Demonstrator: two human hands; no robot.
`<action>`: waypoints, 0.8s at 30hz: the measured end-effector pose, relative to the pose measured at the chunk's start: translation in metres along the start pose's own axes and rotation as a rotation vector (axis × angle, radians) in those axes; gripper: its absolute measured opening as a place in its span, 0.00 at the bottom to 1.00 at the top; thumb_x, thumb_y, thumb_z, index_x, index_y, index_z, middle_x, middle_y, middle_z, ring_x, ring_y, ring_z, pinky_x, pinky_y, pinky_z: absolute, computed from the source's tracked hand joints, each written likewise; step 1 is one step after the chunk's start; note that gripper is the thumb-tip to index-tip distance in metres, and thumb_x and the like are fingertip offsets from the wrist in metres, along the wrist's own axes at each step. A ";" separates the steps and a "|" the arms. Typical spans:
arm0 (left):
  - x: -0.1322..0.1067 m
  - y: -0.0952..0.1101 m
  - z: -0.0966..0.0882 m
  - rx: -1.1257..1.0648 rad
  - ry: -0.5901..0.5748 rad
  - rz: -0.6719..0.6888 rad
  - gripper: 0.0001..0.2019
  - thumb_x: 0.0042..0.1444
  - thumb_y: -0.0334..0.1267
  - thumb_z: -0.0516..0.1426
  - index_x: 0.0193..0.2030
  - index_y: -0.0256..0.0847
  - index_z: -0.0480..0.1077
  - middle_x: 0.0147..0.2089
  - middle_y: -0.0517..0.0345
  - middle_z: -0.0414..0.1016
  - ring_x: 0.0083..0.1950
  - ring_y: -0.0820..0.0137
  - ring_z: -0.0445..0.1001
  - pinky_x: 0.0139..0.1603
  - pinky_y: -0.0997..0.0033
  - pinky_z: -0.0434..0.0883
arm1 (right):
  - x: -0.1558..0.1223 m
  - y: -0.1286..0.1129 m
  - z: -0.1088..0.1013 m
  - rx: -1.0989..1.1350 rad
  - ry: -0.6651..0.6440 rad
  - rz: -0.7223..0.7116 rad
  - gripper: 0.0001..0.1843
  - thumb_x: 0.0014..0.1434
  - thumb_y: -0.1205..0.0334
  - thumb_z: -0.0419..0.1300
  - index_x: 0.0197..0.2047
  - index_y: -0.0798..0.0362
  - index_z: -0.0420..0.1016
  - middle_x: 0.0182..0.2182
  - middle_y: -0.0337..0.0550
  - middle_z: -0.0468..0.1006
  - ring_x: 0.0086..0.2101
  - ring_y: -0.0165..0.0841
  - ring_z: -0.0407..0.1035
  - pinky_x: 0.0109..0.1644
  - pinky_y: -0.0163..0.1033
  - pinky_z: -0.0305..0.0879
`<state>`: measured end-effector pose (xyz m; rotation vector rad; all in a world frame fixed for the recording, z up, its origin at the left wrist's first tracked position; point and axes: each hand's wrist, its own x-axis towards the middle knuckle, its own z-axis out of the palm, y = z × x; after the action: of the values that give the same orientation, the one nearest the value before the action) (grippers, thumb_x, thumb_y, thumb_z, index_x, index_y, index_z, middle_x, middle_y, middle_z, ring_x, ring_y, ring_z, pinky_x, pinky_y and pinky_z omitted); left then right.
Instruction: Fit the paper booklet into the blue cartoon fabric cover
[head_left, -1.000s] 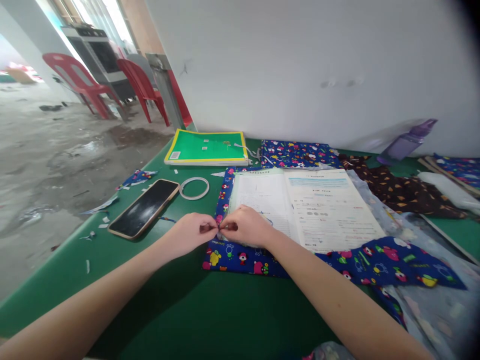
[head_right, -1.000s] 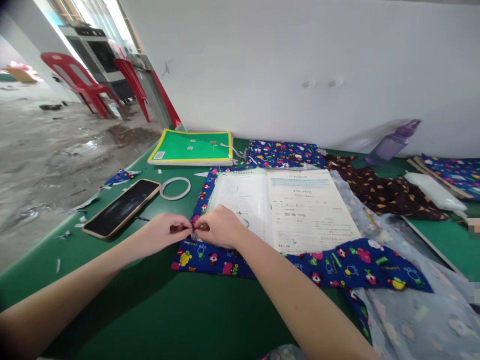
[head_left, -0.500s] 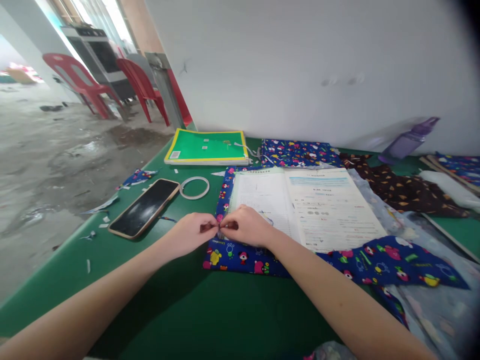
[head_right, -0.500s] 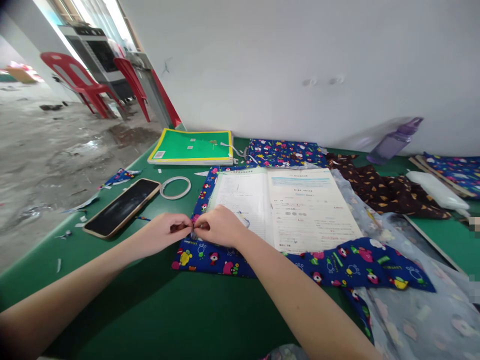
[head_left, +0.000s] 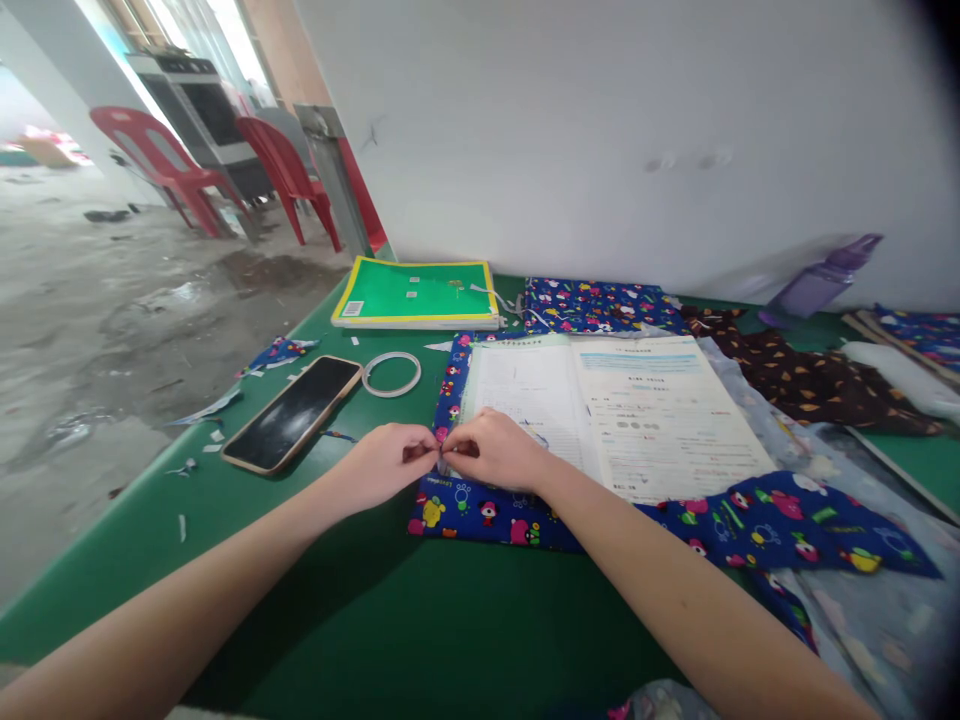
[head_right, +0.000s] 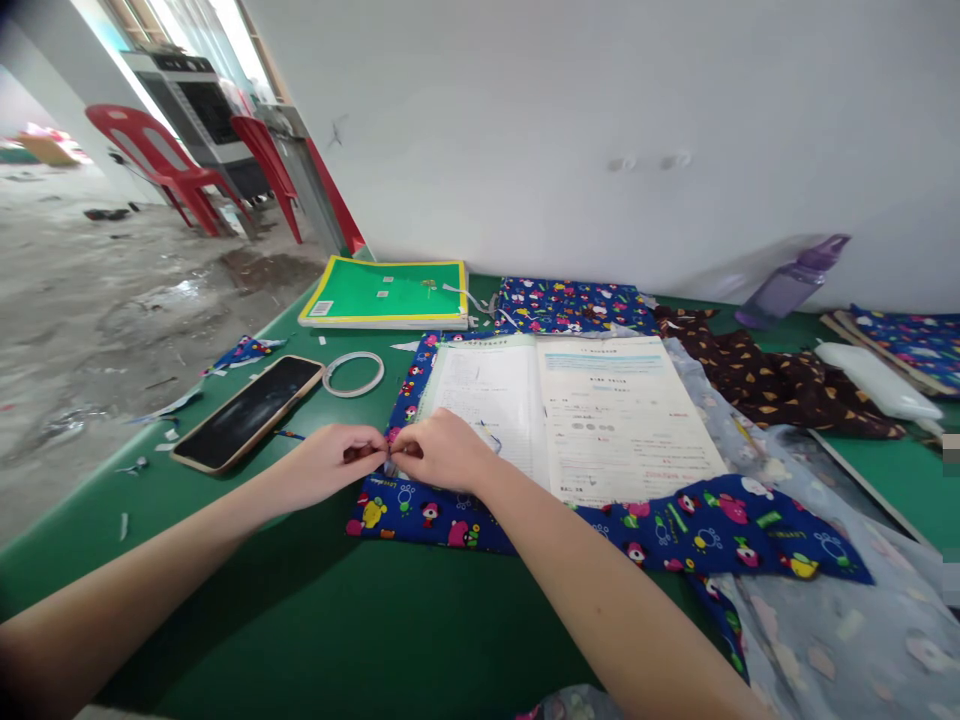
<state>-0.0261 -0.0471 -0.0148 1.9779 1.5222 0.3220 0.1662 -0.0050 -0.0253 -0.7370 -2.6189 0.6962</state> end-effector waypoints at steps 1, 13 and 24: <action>0.000 0.000 0.000 0.000 -0.001 0.002 0.12 0.54 0.44 0.50 0.32 0.40 0.71 0.24 0.62 0.71 0.25 0.72 0.66 0.25 0.75 0.56 | 0.000 0.000 0.000 -0.002 -0.002 0.002 0.10 0.57 0.63 0.54 0.31 0.52 0.75 0.21 0.34 0.72 0.23 0.25 0.60 0.40 0.34 0.56; 0.000 -0.002 0.001 0.010 0.007 0.017 0.13 0.55 0.45 0.50 0.33 0.40 0.71 0.23 0.62 0.70 0.25 0.73 0.65 0.25 0.75 0.56 | 0.000 0.001 0.003 -0.008 0.011 0.003 0.09 0.57 0.64 0.53 0.29 0.52 0.74 0.20 0.34 0.71 0.22 0.25 0.57 0.36 0.34 0.55; 0.000 -0.001 0.002 0.053 0.006 0.006 0.11 0.56 0.43 0.49 0.33 0.41 0.69 0.24 0.62 0.70 0.25 0.73 0.66 0.26 0.75 0.57 | 0.002 0.001 0.004 0.038 0.024 0.007 0.07 0.56 0.64 0.54 0.28 0.52 0.70 0.20 0.32 0.68 0.22 0.24 0.56 0.36 0.33 0.54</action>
<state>-0.0255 -0.0472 -0.0170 2.0240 1.5435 0.2934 0.1635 -0.0047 -0.0287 -0.7398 -2.5757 0.7325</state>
